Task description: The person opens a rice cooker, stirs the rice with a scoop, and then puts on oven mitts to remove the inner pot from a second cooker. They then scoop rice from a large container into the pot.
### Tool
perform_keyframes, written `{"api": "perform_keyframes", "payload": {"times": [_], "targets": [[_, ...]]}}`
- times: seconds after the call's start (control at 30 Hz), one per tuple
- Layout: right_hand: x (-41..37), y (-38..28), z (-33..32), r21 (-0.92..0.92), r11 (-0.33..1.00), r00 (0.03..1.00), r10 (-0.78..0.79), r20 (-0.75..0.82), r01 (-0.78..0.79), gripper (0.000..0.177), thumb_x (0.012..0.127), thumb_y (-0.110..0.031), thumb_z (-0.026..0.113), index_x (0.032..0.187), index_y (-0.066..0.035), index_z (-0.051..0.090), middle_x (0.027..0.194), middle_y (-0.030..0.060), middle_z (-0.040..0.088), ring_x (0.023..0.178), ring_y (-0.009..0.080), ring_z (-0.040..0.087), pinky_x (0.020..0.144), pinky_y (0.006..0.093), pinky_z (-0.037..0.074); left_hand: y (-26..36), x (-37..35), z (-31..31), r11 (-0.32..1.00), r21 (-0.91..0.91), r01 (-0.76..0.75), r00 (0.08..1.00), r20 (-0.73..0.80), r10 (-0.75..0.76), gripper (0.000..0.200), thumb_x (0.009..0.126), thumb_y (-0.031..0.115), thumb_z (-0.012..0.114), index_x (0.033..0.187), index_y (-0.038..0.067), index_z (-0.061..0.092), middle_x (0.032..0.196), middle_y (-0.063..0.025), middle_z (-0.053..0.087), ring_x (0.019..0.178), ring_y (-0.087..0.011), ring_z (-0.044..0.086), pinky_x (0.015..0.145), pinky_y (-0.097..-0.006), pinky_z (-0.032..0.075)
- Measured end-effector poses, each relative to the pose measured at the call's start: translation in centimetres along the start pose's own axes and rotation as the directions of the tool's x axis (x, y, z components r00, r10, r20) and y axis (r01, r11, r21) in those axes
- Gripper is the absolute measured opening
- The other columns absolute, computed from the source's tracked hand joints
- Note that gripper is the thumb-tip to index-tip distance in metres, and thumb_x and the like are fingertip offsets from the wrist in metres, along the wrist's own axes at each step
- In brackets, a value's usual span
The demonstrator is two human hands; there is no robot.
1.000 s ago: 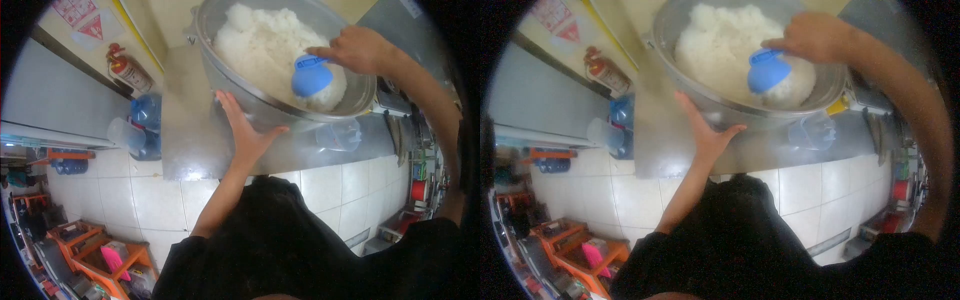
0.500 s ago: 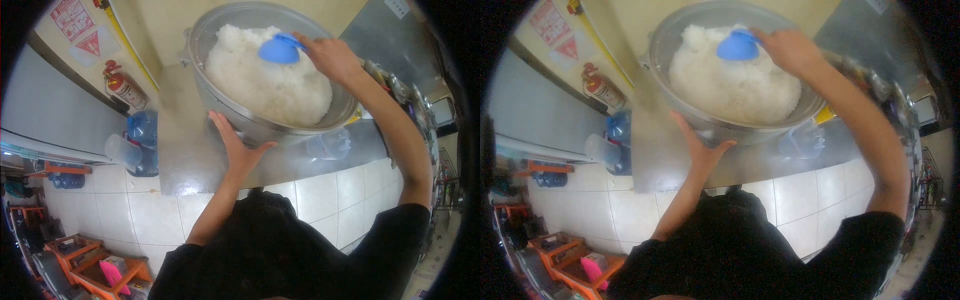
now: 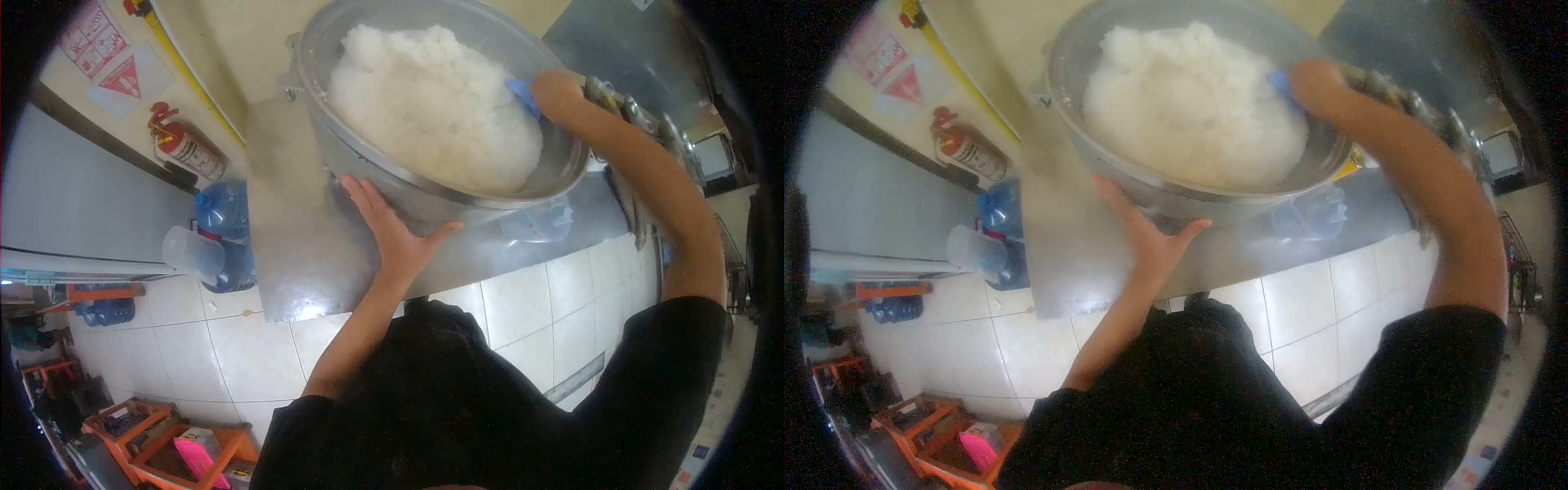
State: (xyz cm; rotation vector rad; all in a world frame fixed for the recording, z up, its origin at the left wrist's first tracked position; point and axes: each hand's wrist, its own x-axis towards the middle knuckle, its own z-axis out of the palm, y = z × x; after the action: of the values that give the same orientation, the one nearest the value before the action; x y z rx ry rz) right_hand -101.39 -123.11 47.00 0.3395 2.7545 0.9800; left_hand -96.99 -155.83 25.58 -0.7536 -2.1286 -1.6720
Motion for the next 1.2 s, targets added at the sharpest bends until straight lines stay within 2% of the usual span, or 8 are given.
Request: {"api": "perform_keyframes", "payload": {"times": [0.23, 0.37, 0.43, 0.53, 0.97, 1.07, 1.13, 1.2], "targets": [[-1.6, -1.4, -0.7, 0.118, 0.979, 0.962, -0.189, 0.196, 0.169, 0.017, 0.086, -0.008, 0.063, 0.083, 0.005, 0.074, 0.091, 0.0279, 0.071, 0.091, 0.0415, 0.072, 0.08, 0.0457, 0.058, -1.3, 0.0, 0.5, 0.999, 0.044, 0.0, 0.999, 0.048, -0.002, 0.161, 0.061, 0.067, 0.088, 0.155, 0.001, -0.025, 0.157, -0.036, -0.03, 0.147, -0.0545, -0.023, 0.116, -0.0699, -0.002], [-3.0, -3.0, -1.7, 0.181, 0.983, 0.892, -0.045, 0.45, -0.042, 0.019, 0.086, -0.008, 0.063, 0.08, 0.007, 0.072, 0.082, 0.0287, 0.07, 0.083, 0.0401, 0.073, 0.076, 0.047, 0.059, -2.0, 0.0, 0.6, 0.997, -0.06, -0.043, 0.999, 0.009, 0.044, 0.151, 0.069, 0.069, 0.083, 0.157, 0.006, -0.022, 0.156, -0.0372, -0.03, 0.144, -0.0595, -0.025, 0.108, -0.0783, -0.006], [-3.5, -4.3, -3.7, 0.126, 0.987, 0.856, -0.151, 0.495, 0.101, 0.022, 0.087, -0.009, 0.064, 0.081, 0.01, 0.072, 0.076, 0.0286, 0.069, 0.073, 0.0395, 0.073, 0.067, 0.0461, 0.06, -2.2, -0.1, 0.8, 0.995, -0.071, -0.07, 0.998, 0.002, 0.07, 0.15, 0.069, 0.069, 0.082, 0.158, 0.006, -0.022, 0.156, -0.0374, -0.03, 0.144, -0.0596, -0.026, 0.108, -0.0783, -0.006], [-4.7, -6.5, -7.4, 0.174, 0.985, 0.804, -0.103, 0.586, -0.001, 0.025, 0.089, -0.01, 0.064, 0.079, 0.012, 0.071, 0.073, 0.0274, 0.069, 0.066, 0.0384, 0.072, 0.06, 0.0436, 0.06, -2.3, -0.1, 0.8, 0.994, -0.047, -0.097, 0.995, -0.006, 0.097, 0.149, 0.07, 0.07, 0.08, 0.158, 0.005, -0.021, 0.156, -0.038, -0.03, 0.144, -0.0598, -0.025, 0.108, -0.0782, -0.007], [-5.7, -8.5, -10.0, 0.392, 0.905, 0.801, -0.356, 0.482, 0.166, 0.025, 0.091, -0.019, 0.066, 0.085, 0.005, 0.073, 0.07, 0.0244, 0.068, 0.06, 0.0368, 0.069, 0.06, 0.0451, 0.054, -1.9, 0.1, 0.7, 0.992, 0.04, -0.116, 0.993, 0.008, 0.116, 0.153, 0.069, 0.071, 0.081, 0.154, -0.002, -0.023, 0.156, -0.0387, -0.028, 0.145, -0.0585, -0.024, 0.11, -0.0762, -0.004], [-4.9, -7.4, -10.6, 0.532, 0.833, 0.776, -0.432, 0.46, 0.149, 0.026, 0.095, -0.025, 0.064, 0.09, -0.001, 0.073, 0.06, 0.0153, 0.063, 0.049, 0.0294, 0.061, 0.05, 0.0417, 0.049, -1.4, 0.2, 0.4, 0.99, 0.095, -0.102, 0.994, 0.036, 0.099, 0.159, 0.066, 0.07, 0.084, 0.152, -0.005, -0.026, 0.156, -0.0389, -0.027, 0.145, -0.0587, -0.023, 0.112, -0.0751, -0.002], [-5.2, -7.1, -11.5, 0.748, 0.657, 0.71, -0.48, 0.515, -0.098, 0.029, 0.098, -0.031, 0.062, 0.094, -0.004, 0.071, 0.053, 0.0048, 0.053, 0.042, 0.0175, 0.051, 0.042, 0.0337, 0.042, -1.3, 0.0, 0.4, 0.99, 0.103, -0.099, 0.995, 0.037, 0.095, 0.16, 0.065, 0.07, 0.085, 0.152, -0.005, -0.026, 0.156, -0.0389, -0.027, 0.145, -0.0588, -0.022, 0.112, -0.0749, -0.002], [-4.2, -5.8, -11.4, 0.786, 0.615, 0.723, -0.514, 0.462, -0.065, 0.032, 0.098, -0.033, 0.06, 0.092, -0.003, 0.07, 0.053, 0.0037, 0.051, 0.042, 0.0164, 0.051, 0.041, 0.0336, 0.043, -1.0, 0.1, 0.4, 0.997, 0.047, -0.069, 0.995, 0.071, 0.065, 0.155, 0.069, 0.064, 0.086, 0.154, -0.001, -0.027, 0.155, -0.0378, -0.032, 0.145, -0.0583, -0.025, 0.112, -0.0739, -0.003]]}}
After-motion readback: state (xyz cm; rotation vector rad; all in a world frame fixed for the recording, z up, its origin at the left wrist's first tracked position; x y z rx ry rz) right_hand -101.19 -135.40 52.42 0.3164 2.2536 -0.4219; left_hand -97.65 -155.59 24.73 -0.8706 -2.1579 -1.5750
